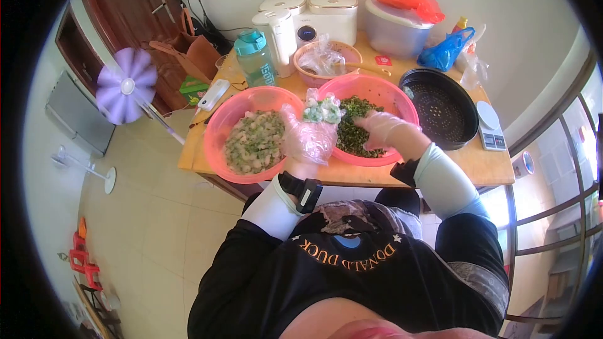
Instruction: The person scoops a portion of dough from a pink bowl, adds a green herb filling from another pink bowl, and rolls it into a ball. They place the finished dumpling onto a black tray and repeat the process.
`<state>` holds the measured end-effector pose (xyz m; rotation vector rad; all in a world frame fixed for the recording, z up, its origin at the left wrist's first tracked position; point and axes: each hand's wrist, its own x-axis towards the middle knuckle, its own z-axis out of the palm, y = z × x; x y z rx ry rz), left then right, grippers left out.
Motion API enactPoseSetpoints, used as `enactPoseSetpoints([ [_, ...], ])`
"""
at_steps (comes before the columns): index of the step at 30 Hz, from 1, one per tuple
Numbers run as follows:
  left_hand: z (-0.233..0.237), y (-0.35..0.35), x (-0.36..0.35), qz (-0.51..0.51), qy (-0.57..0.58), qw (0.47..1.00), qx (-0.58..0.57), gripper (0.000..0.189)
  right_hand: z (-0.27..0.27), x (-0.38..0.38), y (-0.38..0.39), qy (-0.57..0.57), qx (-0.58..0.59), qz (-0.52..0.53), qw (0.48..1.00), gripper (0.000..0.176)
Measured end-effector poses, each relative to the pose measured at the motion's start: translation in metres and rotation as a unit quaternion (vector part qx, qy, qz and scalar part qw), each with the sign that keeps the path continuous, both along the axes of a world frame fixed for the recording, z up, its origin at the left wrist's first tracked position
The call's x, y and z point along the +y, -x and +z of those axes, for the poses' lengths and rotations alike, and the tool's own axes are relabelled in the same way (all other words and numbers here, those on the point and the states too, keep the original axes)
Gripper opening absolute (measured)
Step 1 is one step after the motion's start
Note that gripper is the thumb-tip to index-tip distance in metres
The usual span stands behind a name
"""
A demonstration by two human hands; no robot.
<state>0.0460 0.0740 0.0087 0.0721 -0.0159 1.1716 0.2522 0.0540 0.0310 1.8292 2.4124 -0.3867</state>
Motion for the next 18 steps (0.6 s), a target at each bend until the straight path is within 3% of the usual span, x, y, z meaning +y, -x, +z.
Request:
enactPoseSetpoints([
  [2, -0.001, 0.001, 0.002, -0.003, 0.003, 1.0, -0.009, 0.076, -0.011, 0.0, 0.013, 0.036, -0.06, -0.034, 0.997, 0.056],
  [7, -0.008, 0.001, 0.008, -0.015, 0.013, 1.0, -0.014, 0.077, -0.028, 0.02, -0.005, -0.001, 0.005, -0.018, 1.0, 0.039],
  [9, -0.008, 0.002, 0.007, -0.015, -0.006, 1.0, 0.01, 0.079, -0.029, 0.025, -0.012, -0.047, 0.164, -0.115, 0.979, 0.038],
  [10, -0.007, 0.001, 0.008, -0.015, -0.005, 1.0, 0.008, 0.079, -0.021, 0.024, -0.012, -0.046, 0.162, -0.115, 0.979, 0.038],
  [12, -0.009, 0.001, 0.008, -0.023, -0.018, 0.999, 0.035, 0.079, -0.002, 0.017, -0.008, 0.078, 0.319, -0.259, 0.908, 0.03],
  [13, -0.007, 0.0, 0.007, -0.022, -0.017, 0.999, 0.035, 0.079, -0.002, 0.019, -0.009, 0.074, 0.313, -0.276, 0.906, 0.037],
  [14, -0.002, -0.001, 0.006, -0.022, 0.008, 0.999, 0.04, 0.08, -0.011, 0.021, -0.011, 0.073, 0.313, -0.276, 0.906, 0.037],
  [16, 0.002, -0.005, 0.005, -0.022, 0.032, 0.998, 0.045, 0.081, -0.025, 0.022, -0.009, -0.069, 0.148, -0.07, 0.984, 0.042],
  [18, 0.004, -0.011, 0.004, -0.056, 0.013, 0.998, 0.013, 0.082, -0.02, 0.012, 0.002, -0.08, 0.086, -0.044, 0.992, 0.044],
])
